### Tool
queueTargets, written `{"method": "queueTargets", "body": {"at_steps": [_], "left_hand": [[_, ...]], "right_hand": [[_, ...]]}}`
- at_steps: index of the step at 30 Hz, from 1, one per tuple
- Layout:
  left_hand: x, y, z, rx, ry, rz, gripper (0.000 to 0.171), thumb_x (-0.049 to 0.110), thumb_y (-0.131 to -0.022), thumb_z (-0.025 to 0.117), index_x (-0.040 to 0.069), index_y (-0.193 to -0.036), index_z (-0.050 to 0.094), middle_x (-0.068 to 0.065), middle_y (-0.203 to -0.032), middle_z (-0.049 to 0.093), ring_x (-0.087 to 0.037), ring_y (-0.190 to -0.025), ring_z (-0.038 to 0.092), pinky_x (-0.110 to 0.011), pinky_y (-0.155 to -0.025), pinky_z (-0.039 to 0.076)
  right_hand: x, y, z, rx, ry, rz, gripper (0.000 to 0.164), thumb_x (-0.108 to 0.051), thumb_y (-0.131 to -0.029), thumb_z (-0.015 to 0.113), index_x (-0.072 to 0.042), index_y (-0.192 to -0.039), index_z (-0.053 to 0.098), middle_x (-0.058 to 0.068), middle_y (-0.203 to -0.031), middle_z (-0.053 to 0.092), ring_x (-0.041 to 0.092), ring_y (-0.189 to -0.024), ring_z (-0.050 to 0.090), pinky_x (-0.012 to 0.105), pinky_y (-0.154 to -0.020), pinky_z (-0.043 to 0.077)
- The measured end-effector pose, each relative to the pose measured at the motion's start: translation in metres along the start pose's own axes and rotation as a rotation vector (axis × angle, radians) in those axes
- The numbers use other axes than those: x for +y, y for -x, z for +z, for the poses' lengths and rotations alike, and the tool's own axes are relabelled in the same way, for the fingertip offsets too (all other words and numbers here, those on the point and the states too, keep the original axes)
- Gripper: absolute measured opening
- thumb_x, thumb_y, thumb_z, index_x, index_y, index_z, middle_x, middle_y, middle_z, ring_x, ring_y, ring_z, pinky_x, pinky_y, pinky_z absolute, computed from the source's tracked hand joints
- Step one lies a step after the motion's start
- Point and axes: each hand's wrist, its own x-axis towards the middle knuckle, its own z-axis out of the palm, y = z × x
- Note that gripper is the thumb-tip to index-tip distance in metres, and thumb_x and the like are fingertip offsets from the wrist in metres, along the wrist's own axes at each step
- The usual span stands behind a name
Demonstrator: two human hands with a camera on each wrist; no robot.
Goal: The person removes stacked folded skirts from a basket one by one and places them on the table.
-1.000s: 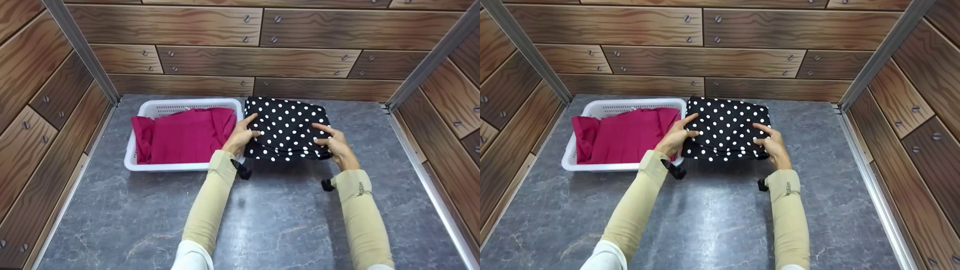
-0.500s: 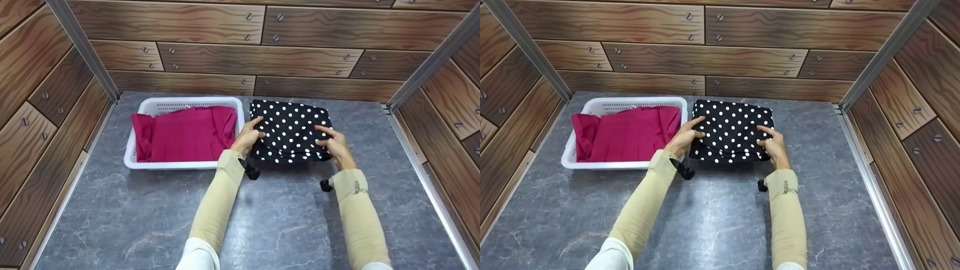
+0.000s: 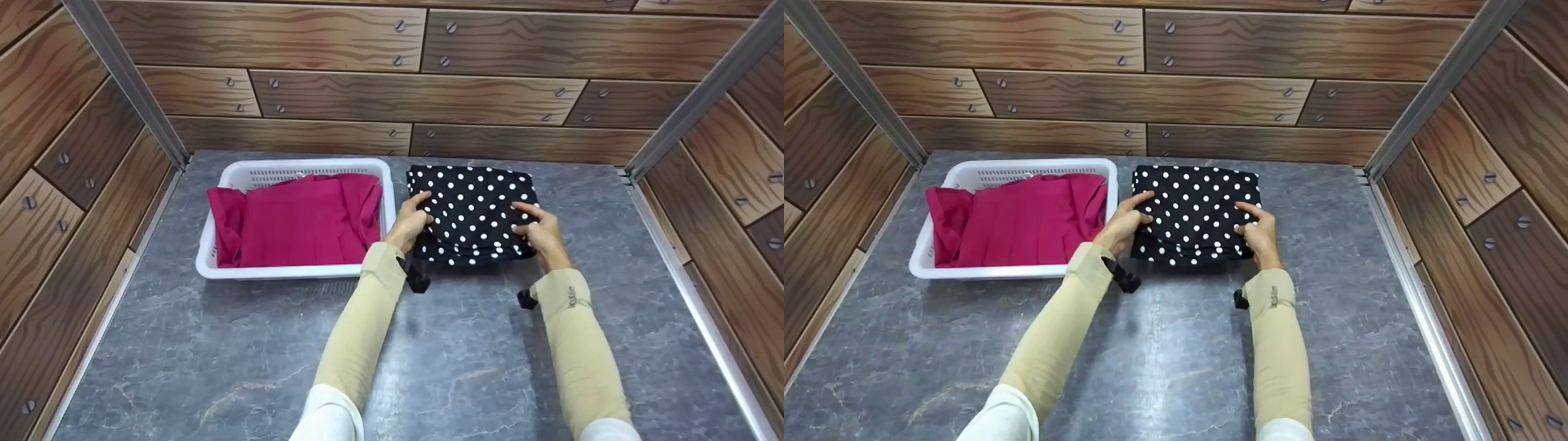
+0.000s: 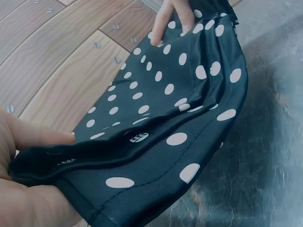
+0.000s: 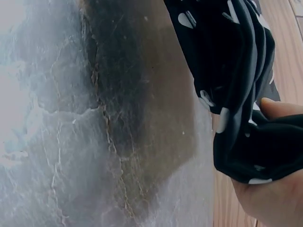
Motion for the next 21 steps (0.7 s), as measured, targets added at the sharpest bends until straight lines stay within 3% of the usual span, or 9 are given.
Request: {"method": "queueTargets", "body": {"at_steps": [7, 13, 17, 21], "left_hand": [[-0.001, -0.003, 0.000, 0.000, -0.024, 0.023, 0.071, -0.022, -0.075, 0.047, -0.004, -0.143, 0.052, -0.022, -0.147, 0.047, -0.023, -0.117, 0.048, -0.028, -0.099, 0.043], [-0.003, -0.001, 0.001, 0.024, -0.112, -0.004, 0.070, -0.020, -0.077, 0.046, -0.005, -0.145, 0.050, -0.020, -0.149, 0.047, -0.024, -0.126, 0.044, -0.027, -0.107, 0.036], [0.003, 0.001, 0.004, 0.080, -0.255, 0.006, 0.068, -0.015, -0.081, 0.044, -0.003, -0.147, 0.048, -0.018, -0.150, 0.048, -0.027, -0.135, 0.043, -0.028, -0.113, 0.032], [0.016, 0.005, 0.007, 0.088, -0.436, 0.045, 0.065, -0.010, -0.086, 0.045, 0.004, -0.150, 0.048, -0.015, -0.152, 0.048, -0.027, -0.140, 0.042, -0.030, -0.116, 0.030]], "right_hand": [[0.005, -0.003, 0.005, 0.084, -0.012, -0.050, 0.061, 0.023, -0.077, 0.057, 0.007, -0.136, 0.057, 0.022, -0.132, 0.052, 0.001, -0.057, 0.045, 0.013, -0.048, 0.039], [0.008, -0.004, 0.005, 0.187, 0.021, -0.061, 0.057, 0.024, -0.077, 0.056, 0.010, -0.131, 0.061, 0.020, -0.124, 0.061, 0.005, -0.081, 0.054, 0.013, -0.059, 0.047], [0.005, -0.004, 0.005, 0.252, 0.074, -0.070, 0.050, 0.022, -0.078, 0.056, 0.012, -0.127, 0.063, 0.024, -0.123, 0.065, 0.018, -0.099, 0.057, 0.015, -0.076, 0.047], [-0.006, -0.002, 0.005, 0.299, 0.214, -0.093, 0.042, 0.014, -0.083, 0.059, 0.008, -0.124, 0.067, 0.025, -0.136, 0.059, 0.031, -0.126, 0.052, 0.030, -0.104, 0.041]]}}
